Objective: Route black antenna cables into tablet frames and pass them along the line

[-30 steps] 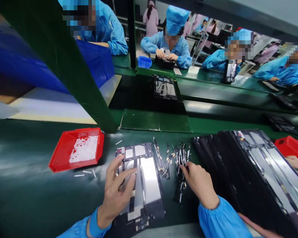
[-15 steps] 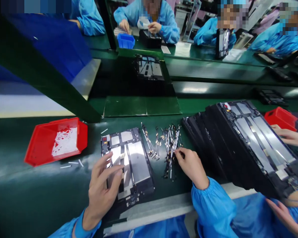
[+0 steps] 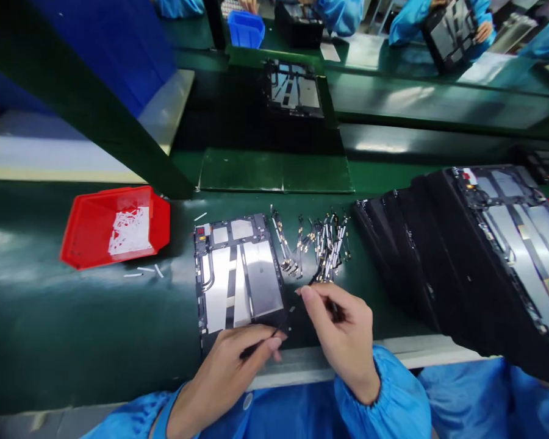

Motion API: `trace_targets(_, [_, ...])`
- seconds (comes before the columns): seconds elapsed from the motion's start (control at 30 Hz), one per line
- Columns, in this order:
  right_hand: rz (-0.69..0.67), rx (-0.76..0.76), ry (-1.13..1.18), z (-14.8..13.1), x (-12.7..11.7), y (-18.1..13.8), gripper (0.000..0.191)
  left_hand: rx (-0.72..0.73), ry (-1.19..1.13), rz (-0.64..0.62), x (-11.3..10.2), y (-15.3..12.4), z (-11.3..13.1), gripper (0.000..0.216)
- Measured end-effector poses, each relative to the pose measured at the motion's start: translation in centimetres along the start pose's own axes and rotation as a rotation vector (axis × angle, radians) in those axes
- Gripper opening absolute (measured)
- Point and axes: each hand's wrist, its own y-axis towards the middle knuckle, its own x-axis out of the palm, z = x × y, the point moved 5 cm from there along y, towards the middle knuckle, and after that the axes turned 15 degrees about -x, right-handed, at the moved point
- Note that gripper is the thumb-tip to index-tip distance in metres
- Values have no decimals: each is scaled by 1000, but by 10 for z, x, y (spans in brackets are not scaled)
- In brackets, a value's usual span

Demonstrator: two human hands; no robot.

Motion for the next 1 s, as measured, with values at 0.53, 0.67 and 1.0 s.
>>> trace_targets(0.53, [-430, -58, 207, -27, 87, -42, 7, -183, -140, 389, -45, -69, -82, 15])
trace_targets(0.67, [-628, -37, 120, -33, 122, -35, 15, -271, -390, 401, -45, -81, -116, 20])
trace_targets(1.0, [-745, -47, -113, -30, 148, -30, 13, -312, -423, 191, -26, -86, -115, 53])
